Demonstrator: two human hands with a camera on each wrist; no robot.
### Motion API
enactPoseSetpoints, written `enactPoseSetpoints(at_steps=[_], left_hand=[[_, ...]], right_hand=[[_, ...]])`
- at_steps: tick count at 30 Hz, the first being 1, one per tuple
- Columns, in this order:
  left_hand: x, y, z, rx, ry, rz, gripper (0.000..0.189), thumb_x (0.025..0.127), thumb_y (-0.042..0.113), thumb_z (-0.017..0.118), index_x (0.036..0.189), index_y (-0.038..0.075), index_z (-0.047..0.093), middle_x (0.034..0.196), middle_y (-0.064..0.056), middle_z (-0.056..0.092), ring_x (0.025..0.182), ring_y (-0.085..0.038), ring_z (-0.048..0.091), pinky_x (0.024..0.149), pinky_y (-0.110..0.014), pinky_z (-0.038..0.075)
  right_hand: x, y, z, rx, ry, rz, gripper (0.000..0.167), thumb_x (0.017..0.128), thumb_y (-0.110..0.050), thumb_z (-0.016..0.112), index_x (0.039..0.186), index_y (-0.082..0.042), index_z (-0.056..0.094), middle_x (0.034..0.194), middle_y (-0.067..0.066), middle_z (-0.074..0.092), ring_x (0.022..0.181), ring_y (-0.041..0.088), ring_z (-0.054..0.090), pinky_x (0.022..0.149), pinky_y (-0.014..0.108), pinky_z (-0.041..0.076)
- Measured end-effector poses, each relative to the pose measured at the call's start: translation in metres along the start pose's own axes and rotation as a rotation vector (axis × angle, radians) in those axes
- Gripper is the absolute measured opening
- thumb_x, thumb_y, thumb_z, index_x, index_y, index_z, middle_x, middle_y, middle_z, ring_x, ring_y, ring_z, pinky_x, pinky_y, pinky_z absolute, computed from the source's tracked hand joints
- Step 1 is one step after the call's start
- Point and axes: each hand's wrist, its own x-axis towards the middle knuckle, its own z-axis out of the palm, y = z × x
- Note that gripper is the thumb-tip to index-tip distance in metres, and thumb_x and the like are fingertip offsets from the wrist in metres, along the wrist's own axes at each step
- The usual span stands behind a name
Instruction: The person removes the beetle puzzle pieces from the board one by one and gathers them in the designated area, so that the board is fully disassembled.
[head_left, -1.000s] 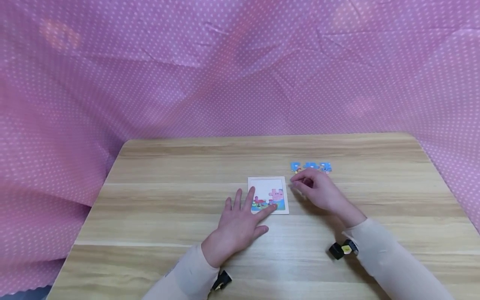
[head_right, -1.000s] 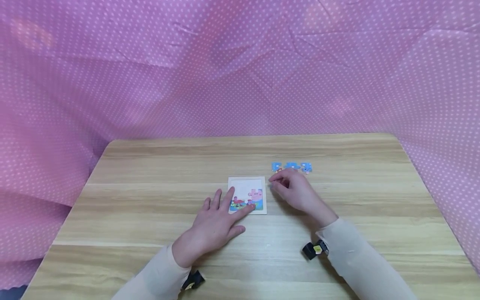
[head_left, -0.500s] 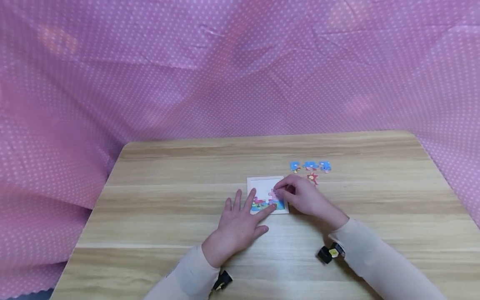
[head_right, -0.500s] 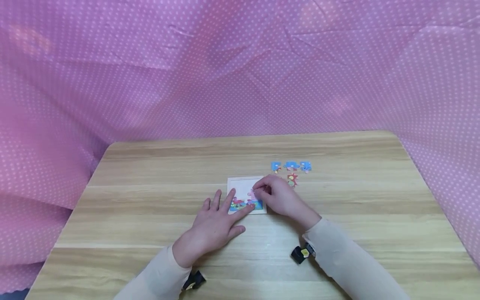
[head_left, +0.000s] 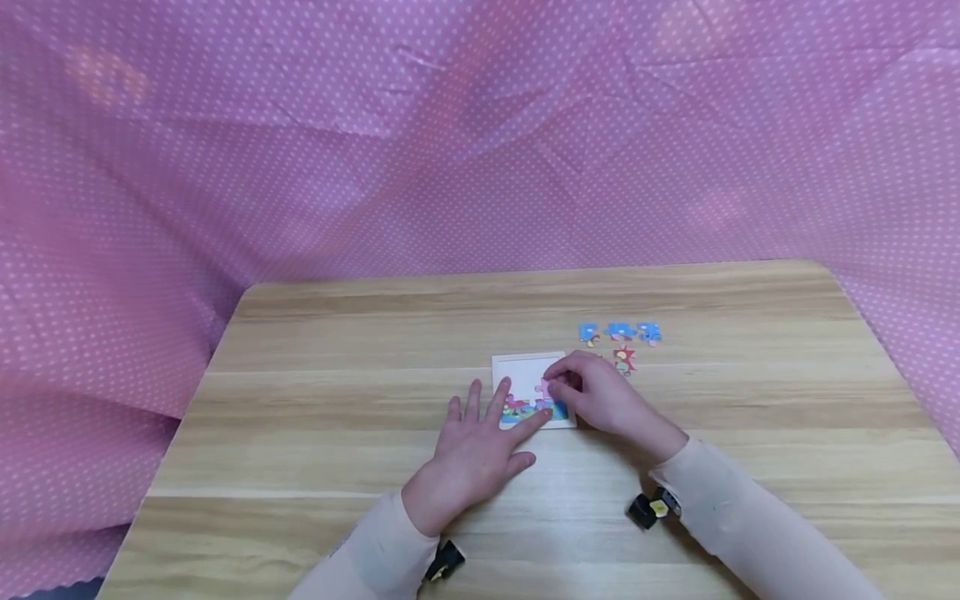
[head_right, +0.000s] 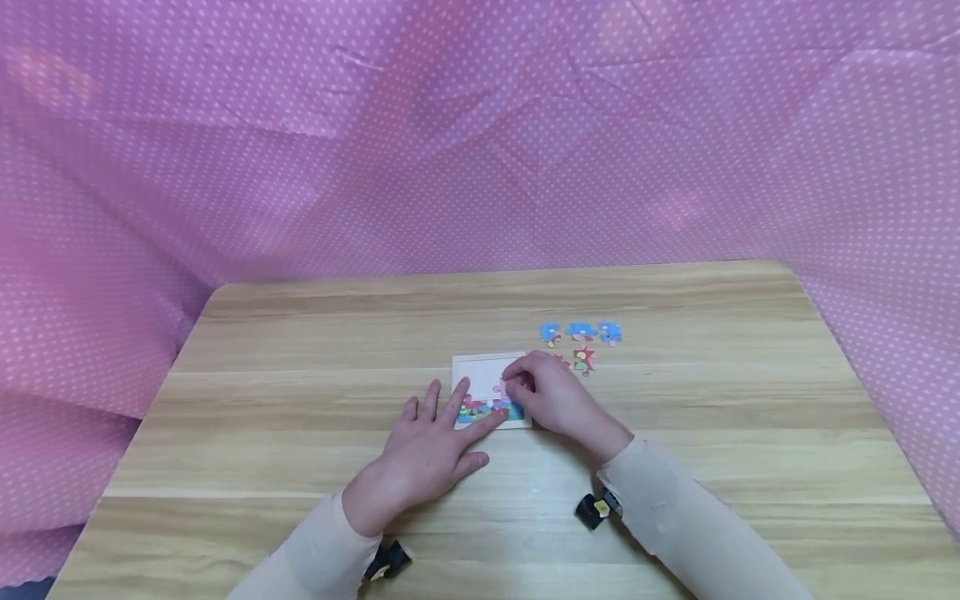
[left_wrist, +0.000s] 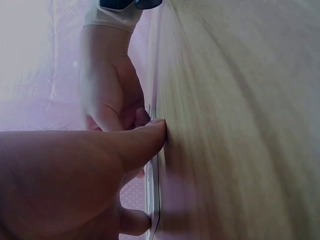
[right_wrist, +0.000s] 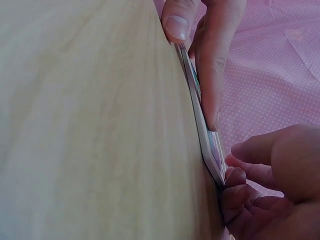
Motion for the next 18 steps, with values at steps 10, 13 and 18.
enactPoseSetpoints(at_steps=[10, 13, 18], left_hand=[[-0.002, 0.001, -0.001, -0.001, 0.005, 0.003, 0.058, 0.11, 0.061, 0.048, 0.165, 0.057, 0.03, 0.182, -0.013, 0.017, 0.162, -0.057, 0.022, 0.126, -0.074, 0.029], [-0.003, 0.001, -0.002, 0.007, 0.008, 0.002, 0.058, 0.11, 0.061, 0.049, 0.165, 0.057, 0.03, 0.182, -0.013, 0.017, 0.162, -0.057, 0.023, 0.126, -0.073, 0.03], [-0.004, 0.002, -0.002, 0.01, 0.009, 0.007, 0.058, 0.11, 0.061, 0.049, 0.165, 0.057, 0.031, 0.182, -0.014, 0.018, 0.162, -0.057, 0.023, 0.125, -0.074, 0.03]], right_hand=[[0.002, -0.004, 0.0, -0.059, -0.025, 0.022, 0.021, 0.105, -0.017, 0.071, 0.122, -0.007, 0.078, 0.098, 0.004, 0.065, 0.085, 0.018, 0.055, 0.075, 0.03, 0.048], [0.003, -0.007, 0.0, -0.065, -0.028, 0.027, 0.021, 0.105, -0.016, 0.071, 0.122, -0.006, 0.078, 0.097, 0.004, 0.065, 0.085, 0.018, 0.056, 0.075, 0.031, 0.048], [0.003, -0.009, 0.001, -0.068, -0.03, 0.046, 0.018, 0.104, -0.016, 0.071, 0.117, -0.007, 0.078, 0.097, 0.004, 0.065, 0.085, 0.018, 0.057, 0.076, 0.032, 0.048]])
